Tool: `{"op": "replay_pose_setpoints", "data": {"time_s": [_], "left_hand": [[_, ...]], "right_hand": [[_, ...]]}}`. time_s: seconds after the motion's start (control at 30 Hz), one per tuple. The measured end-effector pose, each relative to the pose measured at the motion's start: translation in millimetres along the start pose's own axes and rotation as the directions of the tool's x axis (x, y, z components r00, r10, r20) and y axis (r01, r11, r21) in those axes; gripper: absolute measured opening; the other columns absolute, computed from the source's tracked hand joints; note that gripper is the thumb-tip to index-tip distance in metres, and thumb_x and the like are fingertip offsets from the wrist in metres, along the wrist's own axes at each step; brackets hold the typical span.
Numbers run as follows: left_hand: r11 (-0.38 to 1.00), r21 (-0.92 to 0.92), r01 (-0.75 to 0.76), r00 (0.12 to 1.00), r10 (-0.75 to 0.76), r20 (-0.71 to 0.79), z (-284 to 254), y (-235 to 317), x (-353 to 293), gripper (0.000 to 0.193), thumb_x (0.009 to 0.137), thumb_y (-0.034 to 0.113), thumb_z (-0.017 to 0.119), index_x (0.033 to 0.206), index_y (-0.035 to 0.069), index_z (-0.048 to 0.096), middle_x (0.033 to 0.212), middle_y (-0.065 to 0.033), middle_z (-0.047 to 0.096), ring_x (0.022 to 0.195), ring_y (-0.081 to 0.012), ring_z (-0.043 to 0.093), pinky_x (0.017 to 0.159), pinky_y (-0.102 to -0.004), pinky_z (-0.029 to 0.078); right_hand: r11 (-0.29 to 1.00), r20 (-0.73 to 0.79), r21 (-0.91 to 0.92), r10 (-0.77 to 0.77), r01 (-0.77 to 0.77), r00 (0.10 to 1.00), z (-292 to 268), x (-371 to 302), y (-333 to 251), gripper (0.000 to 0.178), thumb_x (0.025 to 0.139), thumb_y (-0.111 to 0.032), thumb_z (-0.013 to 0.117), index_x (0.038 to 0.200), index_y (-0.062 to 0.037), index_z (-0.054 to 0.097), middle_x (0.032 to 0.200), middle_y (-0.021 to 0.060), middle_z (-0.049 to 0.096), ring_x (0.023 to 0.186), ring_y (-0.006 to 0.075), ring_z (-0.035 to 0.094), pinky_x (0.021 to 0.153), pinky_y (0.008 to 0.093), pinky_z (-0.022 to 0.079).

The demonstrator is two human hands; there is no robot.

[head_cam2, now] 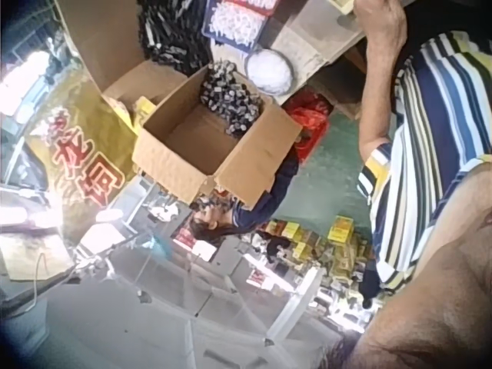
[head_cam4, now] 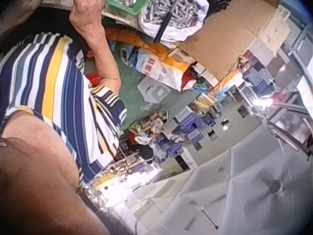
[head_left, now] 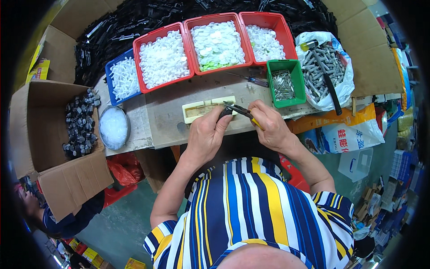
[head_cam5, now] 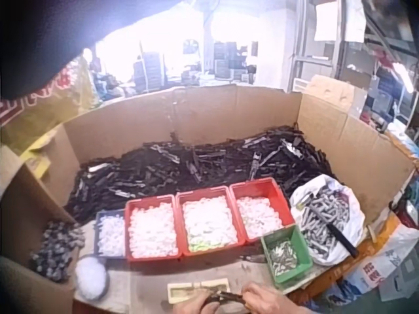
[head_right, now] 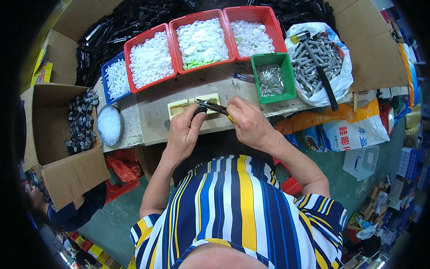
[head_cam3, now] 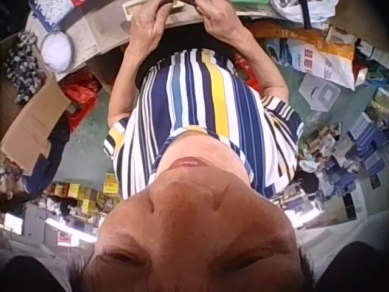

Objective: The person assembles small metal lock bodies by hand. They pick up a metal lock body, insert a white plastic component, and use pliers to press a metal pin into the assembly. The person repeats this process, handling lock bodies, plastic inserts, and metal pins from various containers on the table.

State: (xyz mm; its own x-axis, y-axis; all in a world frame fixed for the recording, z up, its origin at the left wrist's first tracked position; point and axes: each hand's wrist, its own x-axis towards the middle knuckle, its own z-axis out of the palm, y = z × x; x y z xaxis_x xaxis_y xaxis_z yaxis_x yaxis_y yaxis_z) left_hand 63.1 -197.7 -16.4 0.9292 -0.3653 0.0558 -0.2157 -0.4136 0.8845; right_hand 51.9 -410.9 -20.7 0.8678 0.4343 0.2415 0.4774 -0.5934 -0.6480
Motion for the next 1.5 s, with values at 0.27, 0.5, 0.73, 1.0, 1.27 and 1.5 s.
{"op": "replay_pose_setpoints", "data": {"time_s": [0.27,0.5,0.73,1.0,1.27,1.5], "left_hand": [[0.408,-0.74,0.534,0.814,-0.011,0.581,-17.5,-22.1,-8.1,0.044,0.105,0.041,0.046,0.094,0.0,0.059,0.067,-0.0021,0.05,0.052,-0.0081,0.043,0.047,-0.0221,0.036],[0.312,-0.766,0.562,0.817,-0.066,0.573,-22.6,-27.5,-14.9,0.043,0.105,0.04,0.047,0.098,-0.001,0.057,0.067,-0.0023,0.048,0.053,-0.008,0.041,0.047,-0.0224,0.036],[0.84,-0.226,0.494,0.847,-0.406,0.343,-60.1,-48.6,-65.4,0.037,0.105,0.03,0.047,0.09,-0.002,0.059,0.064,-0.0027,0.053,0.055,-0.0135,0.049,0.051,-0.0281,0.039],[0.64,0.596,0.484,0.773,-0.633,0.052,-87.4,-120.8,-159.0,0.032,0.095,0.027,0.061,0.105,-0.003,0.065,0.091,-0.0214,0.067,0.087,-0.0444,0.064,0.074,-0.05,0.049],[0.801,0.402,0.443,0.86,-0.506,0.06,-107.4,-90.8,-140.9,0.041,0.089,0.026,0.068,0.119,-0.003,0.064,0.105,-0.0213,0.068,0.09,-0.0383,0.066,0.081,-0.0432,0.052],[0.945,0.213,0.248,0.948,-0.281,0.146,-126.5,-38.5,-80.8,0.035,0.089,0.018,0.069,0.117,-0.002,0.065,0.09,-0.0156,0.068,0.076,-0.0263,0.064,0.07,-0.036,0.05]], "right_hand": [[0.999,0.087,0.029,-0.032,0.029,0.996,-7.5,-0.4,-13.9,0.017,0.074,0.011,0.054,0.088,0.0041,0.048,0.094,0.0206,0.054,0.086,0.0417,0.057,0.073,0.0461,0.047],[0.999,0.133,0.041,-0.015,0.009,0.991,-10.3,13.7,-14.0,0.016,0.076,0.004,0.058,0.09,0.0033,0.051,0.097,0.0196,0.054,0.086,0.0402,0.057,0.073,0.0465,0.046],[0.967,0.04,-0.244,0.087,-0.075,0.995,11.9,23.8,42.1,0.015,0.082,-0.005,0.064,0.092,0.0018,0.055,0.105,0.0173,0.053,0.099,0.037,0.056,0.083,0.0462,0.046],[0.92,0.008,-0.391,0.048,-0.041,0.999,-1.9,39.1,53.3,0.017,0.083,-0.007,0.064,0.096,0.0016,0.058,0.103,0.0133,0.053,0.102,0.0321,0.055,0.086,0.0448,0.048],[0.587,0.093,-0.806,0.002,0.074,0.996,1.6,50.5,63.1,0.006,0.078,-0.01,0.059,0.077,-0.0058,0.063,0.092,0.0095,0.056,0.099,0.0254,0.054,0.075,0.0383,0.041],[0.776,-0.089,-0.62,0.078,-0.117,0.993,-36.4,38.2,31.8,0.015,0.081,-0.015,0.07,0.091,-0.0059,0.063,0.093,0.0078,0.059,0.099,0.0266,0.058,0.079,0.0423,0.043]]}}
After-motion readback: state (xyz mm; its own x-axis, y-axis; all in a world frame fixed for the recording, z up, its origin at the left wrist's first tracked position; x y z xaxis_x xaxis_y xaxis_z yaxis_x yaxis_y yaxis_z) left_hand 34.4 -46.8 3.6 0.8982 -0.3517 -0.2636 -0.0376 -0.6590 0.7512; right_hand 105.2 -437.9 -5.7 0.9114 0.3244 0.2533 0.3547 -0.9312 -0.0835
